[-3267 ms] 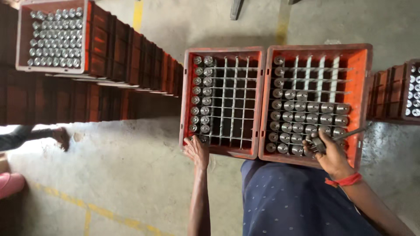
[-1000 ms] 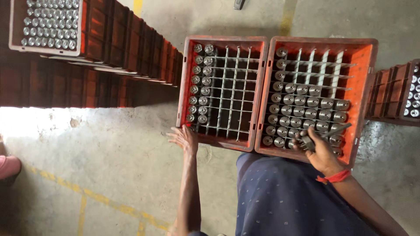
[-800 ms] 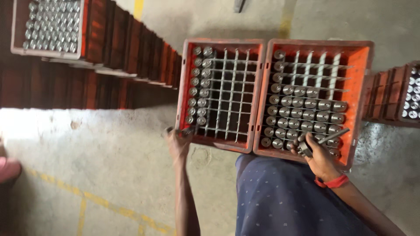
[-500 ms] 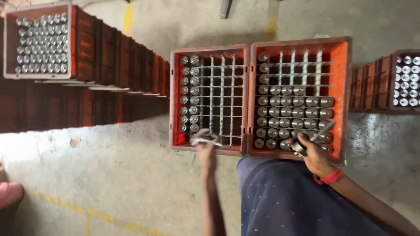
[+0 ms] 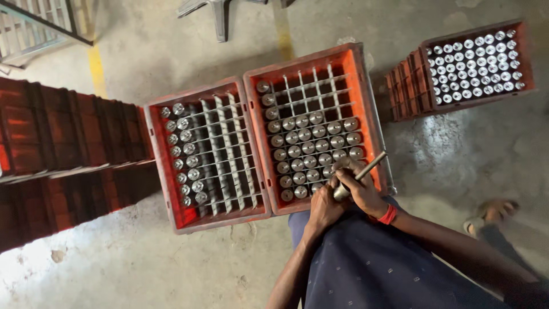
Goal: The person transfers small metal cylindrical parts from one red crate to another, placing them into a grid insert. They repeatedly pick parts from the left crate and place them into the right crate, then move the filled crate aside and bring a new empty crate to continue the process.
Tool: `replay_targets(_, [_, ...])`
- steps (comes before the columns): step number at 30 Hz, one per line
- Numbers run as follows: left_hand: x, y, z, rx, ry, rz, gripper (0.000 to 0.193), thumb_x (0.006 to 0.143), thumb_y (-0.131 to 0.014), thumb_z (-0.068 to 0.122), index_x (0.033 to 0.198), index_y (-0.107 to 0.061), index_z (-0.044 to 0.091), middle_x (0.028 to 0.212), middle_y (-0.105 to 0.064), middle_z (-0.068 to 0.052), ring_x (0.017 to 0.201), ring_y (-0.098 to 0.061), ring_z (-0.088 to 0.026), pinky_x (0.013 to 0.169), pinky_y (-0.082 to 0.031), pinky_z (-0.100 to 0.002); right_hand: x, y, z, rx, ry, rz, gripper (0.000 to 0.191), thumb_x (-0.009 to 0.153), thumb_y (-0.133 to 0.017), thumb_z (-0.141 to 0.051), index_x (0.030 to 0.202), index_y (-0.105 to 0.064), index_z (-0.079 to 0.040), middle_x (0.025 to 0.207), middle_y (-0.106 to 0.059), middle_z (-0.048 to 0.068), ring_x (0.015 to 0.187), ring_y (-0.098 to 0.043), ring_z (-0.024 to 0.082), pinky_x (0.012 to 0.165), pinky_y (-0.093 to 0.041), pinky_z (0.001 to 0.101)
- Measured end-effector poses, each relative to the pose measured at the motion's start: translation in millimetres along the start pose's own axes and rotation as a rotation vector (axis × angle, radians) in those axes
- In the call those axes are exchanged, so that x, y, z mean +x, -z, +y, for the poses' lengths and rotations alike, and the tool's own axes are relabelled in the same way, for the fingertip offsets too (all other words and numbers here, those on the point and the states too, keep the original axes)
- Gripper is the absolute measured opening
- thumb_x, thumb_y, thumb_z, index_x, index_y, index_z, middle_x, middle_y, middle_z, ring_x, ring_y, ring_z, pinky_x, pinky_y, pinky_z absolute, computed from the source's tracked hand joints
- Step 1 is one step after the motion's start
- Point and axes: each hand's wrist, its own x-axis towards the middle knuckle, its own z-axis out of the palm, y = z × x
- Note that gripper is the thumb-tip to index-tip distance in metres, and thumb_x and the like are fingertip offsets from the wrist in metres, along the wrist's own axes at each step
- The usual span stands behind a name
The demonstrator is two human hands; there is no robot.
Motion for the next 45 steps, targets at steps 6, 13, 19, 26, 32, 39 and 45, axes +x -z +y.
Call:
replay_targets(6, [26,-13,-6,-0.045,-0.066,-0.225,0.051,0.076,-0.081,0.032,0.115,-0.067,0.002,0.100,-0.074,-0.023,0.090,-0.074,-0.037,0.078,-0.058,-0.048,10,74,27,0.256,-0.193,0.340,0.022,0.098,-0.054,-0.007,0.118,-0.063,-0.007,0.087,-0.071,0.006,0.086,-0.068,0.016,0.077,-0.056,0.0281])
replay_targets(13, [135,10,-12,0.193,-0.205,0.234,0.062,0.098,-0.065,0.014,0.153,-0.039,0.008,0.125,-0.059,-0.031,0.086,-0.069,-0.043,0.054,-0.062,-0.049,10,139,13,0.573,-0.028,0.574,0.016,0.104,-0.058,-0.008,0.117,-0.067,-0.004,0.093,-0.068,0.009,0.091,-0.070,0.021,0.087,-0.061,0.0324])
replay_targets(19, [148,28,-4,0.355,-0.547,0.365,0.071,0.083,-0.051,-0.017,0.148,-0.053,0.014,0.142,-0.057,-0.024,0.123,-0.059,-0.044,0.089,-0.059,-0.046,-6,123,36,-0.543,0.110,0.331,0.024,0.091,-0.060,-0.001,0.114,-0.066,0.000,0.108,-0.070,0.011,0.097,-0.071,0.024,0.082,-0.060,0.0382])
replay_targets(26, [38,88,-76,0.213,-0.285,0.759,0.033,0.086,-0.074,0.003,0.117,-0.070,0.013,0.123,-0.069,-0.014,0.115,-0.064,-0.035,0.097,-0.053,-0.046,-19,122,39,0.807,-0.095,0.419,0.035,0.110,-0.056,-0.038,0.102,-0.065,-0.006,0.093,-0.068,0.009,0.093,-0.070,0.028,0.088,-0.059,0.0495])
replay_targets(32, [-65,210,-196,0.626,0.217,0.990,0.035,0.084,-0.075,0.016,0.118,-0.076,0.013,0.137,-0.055,-0.021,0.133,-0.047,-0.040,0.114,-0.038,-0.056,-4,104,39,0.933,-0.337,0.256,0.035,0.117,-0.060,-0.036,0.103,-0.062,-0.004,0.109,-0.069,0.014,0.108,-0.070,0.029,0.088,-0.062,0.0368])
replay_targets(39, [-66,246,-216,0.709,0.175,0.808,0.042,0.073,-0.088,0.033,0.104,-0.077,0.009,0.153,-0.046,-0.023,0.149,-0.030,-0.045,0.118,-0.026,-0.060,25,35,77,0.398,-0.369,0.094,0.033,0.113,-0.051,-0.035,0.101,-0.061,-0.006,0.103,-0.067,0.011,0.102,-0.068,0.029,0.084,-0.060,0.0416])
replay_targets(45, [-116,272,-189,0.142,0.073,0.956,0.043,0.076,-0.086,0.032,0.109,-0.077,0.006,0.130,-0.065,-0.015,0.127,-0.058,-0.030,0.109,-0.048,-0.048,17,25,80,0.240,-0.371,0.137,0.030,0.112,-0.050,-0.031,0.105,-0.062,-0.004,0.101,-0.067,0.009,0.102,-0.068,0.028,0.086,-0.056,0.0417])
